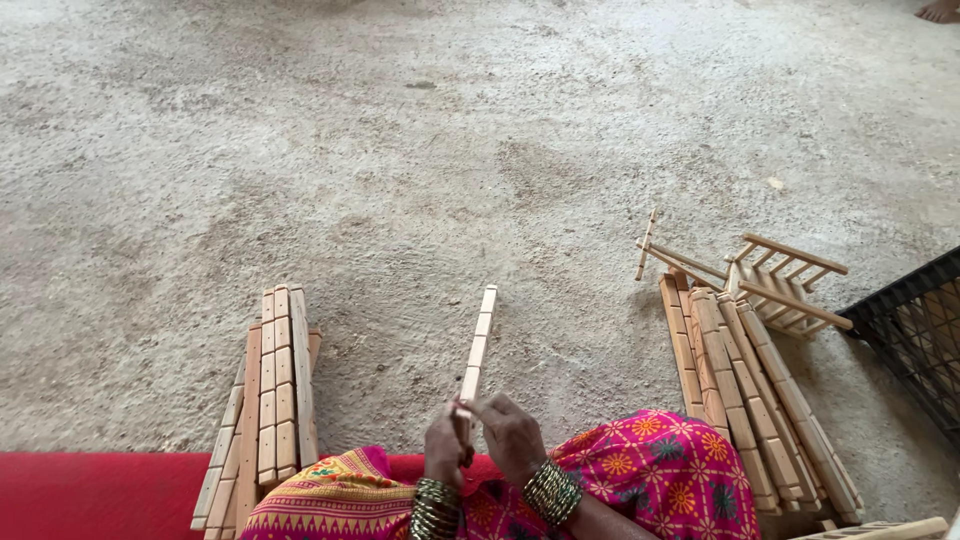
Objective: The person sits on a mat on the floor and assembles wooden chair parts, inserting dowels or rungs into holes along a wooden rail and pressing and tapping them into place by hand. They work on one rail at a time and set finished rails onto a pile of similar parts beside them.
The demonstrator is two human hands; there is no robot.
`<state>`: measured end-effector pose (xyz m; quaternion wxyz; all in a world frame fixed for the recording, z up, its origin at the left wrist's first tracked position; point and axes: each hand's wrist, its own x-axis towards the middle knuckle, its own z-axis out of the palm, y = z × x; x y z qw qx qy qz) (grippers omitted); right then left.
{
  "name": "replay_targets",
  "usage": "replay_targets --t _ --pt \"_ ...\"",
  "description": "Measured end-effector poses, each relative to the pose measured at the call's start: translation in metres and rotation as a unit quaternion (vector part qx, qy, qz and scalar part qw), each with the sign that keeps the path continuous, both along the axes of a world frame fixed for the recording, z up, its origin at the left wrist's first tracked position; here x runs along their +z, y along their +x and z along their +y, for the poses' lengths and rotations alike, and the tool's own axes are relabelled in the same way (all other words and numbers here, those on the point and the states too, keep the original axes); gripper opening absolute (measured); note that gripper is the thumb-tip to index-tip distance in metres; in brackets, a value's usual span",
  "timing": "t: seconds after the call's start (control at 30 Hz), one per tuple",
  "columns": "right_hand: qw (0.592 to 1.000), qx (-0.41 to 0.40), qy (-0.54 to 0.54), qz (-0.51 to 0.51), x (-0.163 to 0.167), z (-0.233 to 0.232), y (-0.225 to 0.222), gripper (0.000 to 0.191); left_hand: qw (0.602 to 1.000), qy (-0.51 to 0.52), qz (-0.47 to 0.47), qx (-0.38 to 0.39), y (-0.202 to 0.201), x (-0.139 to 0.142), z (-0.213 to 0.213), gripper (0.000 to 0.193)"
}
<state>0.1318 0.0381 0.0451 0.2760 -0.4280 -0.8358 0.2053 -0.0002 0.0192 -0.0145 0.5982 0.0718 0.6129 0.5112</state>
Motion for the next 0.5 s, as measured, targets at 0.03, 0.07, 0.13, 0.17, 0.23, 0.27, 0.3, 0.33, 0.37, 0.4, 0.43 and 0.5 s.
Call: replay_targets --t 0.03,0.07,0.13,0.17,0.23,0.27,0.3,0.33,0.37,0.4,0.43,0.5 --pt "0.999 0.001 -0.002 -0.032 -0.001 -0.001 -0.001 0.030 0.998 0.042 -0.037 0.019 -0.004 -0.001 -0.002 0.039" --pt "0.999 0.011 0.035 -0.027 -0.001 -0.004 -0.001 0.029 0.993 0.084 -0.075 0.039 -0.006 -0.003 -0.002 0.038" --pt "0.993 0.034 0.109 -0.015 0.002 -0.010 0.001 0.028 0.984 0.096 -0.131 0.074 -0.008 -0.009 0.001 0.032" --pt "0.994 0.036 0.103 -0.013 0.005 -0.012 0.002 0.028 0.978 0.102 -0.158 0.092 -0.008 -0.012 0.002 0.030" --pt "0.995 0.040 0.091 -0.010 0.010 -0.014 0.004 0.027 0.973 0.061 -0.207 0.087 -0.009 -0.017 0.000 0.025" --pt "0.995 0.041 0.089 -0.014 0.013 -0.016 0.003 0.025 0.969 0.040 -0.230 0.084 -0.009 -0.019 0.000 0.025" --pt "0.995 0.043 0.086 -0.018 0.015 -0.017 0.003 0.022 0.954 0.065 -0.287 0.056 -0.009 -0.020 0.001 0.027" --pt "0.995 0.045 0.083 -0.021 0.017 -0.019 0.002 0.019 0.935 0.090 -0.341 0.028 -0.008 -0.020 0.002 0.031" --pt "0.994 0.048 0.096 -0.011 0.019 -0.021 0.001 0.016 0.912 0.116 -0.393 0.000 -0.008 -0.020 0.002 0.038" --pt "0.993 0.052 0.108 -0.001 0.020 -0.024 0.000 0.013 0.916 0.095 -0.389 0.023 -0.008 -0.020 0.001 0.038" --pt "0.991 0.056 0.121 0.007 0.020 -0.026 -0.001 0.011 0.918 0.075 -0.385 0.048 -0.008 -0.019 0.001 0.040" --pt "0.986 0.080 0.147 -0.020 0.020 -0.025 0.000 0.014 0.926 0.069 -0.366 0.063 -0.008 -0.019 0.001 0.040"
